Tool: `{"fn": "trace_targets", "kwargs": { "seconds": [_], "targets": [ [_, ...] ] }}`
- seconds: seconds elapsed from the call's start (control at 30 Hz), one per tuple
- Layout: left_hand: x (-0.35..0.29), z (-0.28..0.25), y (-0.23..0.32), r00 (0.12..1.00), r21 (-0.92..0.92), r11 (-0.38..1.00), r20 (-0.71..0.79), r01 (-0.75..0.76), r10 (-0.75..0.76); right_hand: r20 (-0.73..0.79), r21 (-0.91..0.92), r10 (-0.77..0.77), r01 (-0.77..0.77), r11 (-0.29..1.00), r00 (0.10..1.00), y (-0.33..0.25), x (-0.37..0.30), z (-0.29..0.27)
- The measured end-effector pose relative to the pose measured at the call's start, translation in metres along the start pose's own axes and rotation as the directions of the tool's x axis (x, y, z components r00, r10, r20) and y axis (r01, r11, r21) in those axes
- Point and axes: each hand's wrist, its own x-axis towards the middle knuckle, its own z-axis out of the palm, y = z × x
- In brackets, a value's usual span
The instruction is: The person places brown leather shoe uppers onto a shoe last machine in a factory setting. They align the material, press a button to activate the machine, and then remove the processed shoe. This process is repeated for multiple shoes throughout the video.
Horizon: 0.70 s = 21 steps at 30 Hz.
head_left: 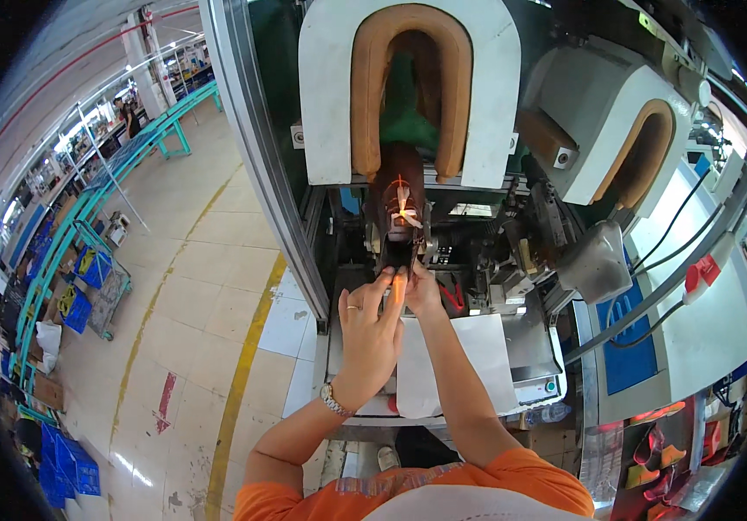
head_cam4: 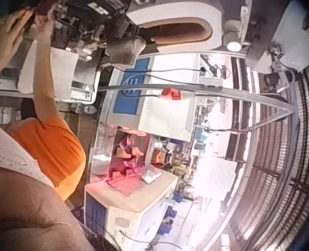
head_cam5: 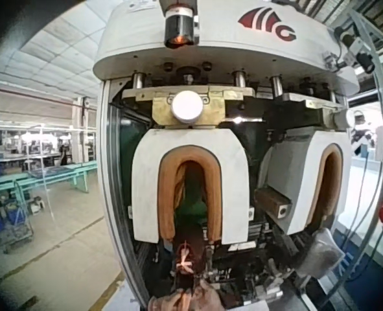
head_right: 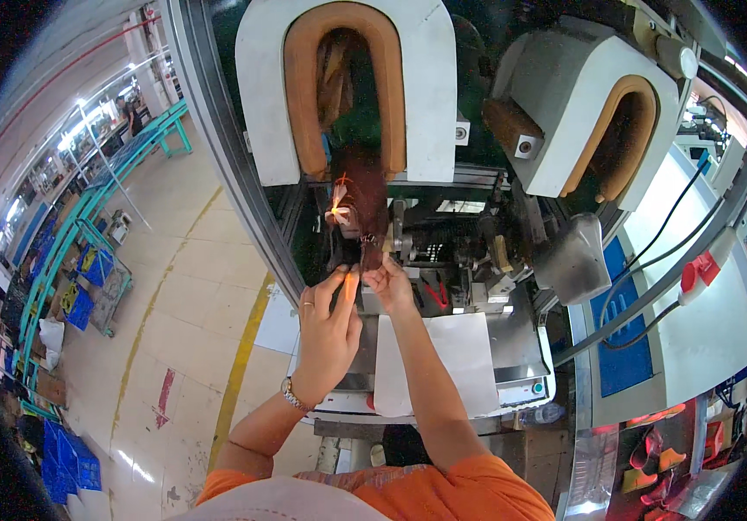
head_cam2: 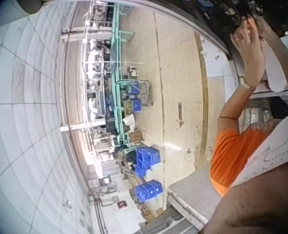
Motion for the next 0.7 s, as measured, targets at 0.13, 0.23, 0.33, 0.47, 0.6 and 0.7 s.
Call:
{"fn": "trace_targets", "kwargs": {
  "seconds": [0.13,0.23,0.33,0.47,0.6,0.7],
  "targets": [
    [0.003,-0.001,0.002,1.000,0.021,1.000,-0.003,-0.014,0.015,0.035,0.029,0.048,-0.049,0.998,0.998,-0.002,0.004,-0.009],
    [0.006,-0.005,0.001,0.999,-0.039,0.999,-0.033,-0.035,0.034,0.119,0.055,0.108,-0.115,0.992,0.987,-0.004,0.001,-0.011],
    [0.002,-0.015,-0.004,0.992,-0.280,0.956,-0.115,-0.086,0.056,0.009,0.062,0.093,-0.093,0.994,0.996,-0.002,-0.002,-0.030],
    [-0.060,0.002,-0.048,0.964,-0.276,0.955,-0.208,0.105,-0.166,-0.145,-0.210,-0.056,0.025,0.977,0.988,-0.030,-0.068,-0.060],
    [-0.240,0.082,-0.164,0.811,-0.161,0.798,0.029,0.581,-0.584,-0.288,-0.503,-0.214,0.043,0.863,0.933,-0.065,-0.139,-0.110],
    [-0.316,0.131,-0.172,0.538,-0.358,0.432,0.287,0.828,-0.793,-0.384,-0.521,-0.289,0.053,0.852,0.877,-0.085,-0.184,-0.136]
  ]
}}
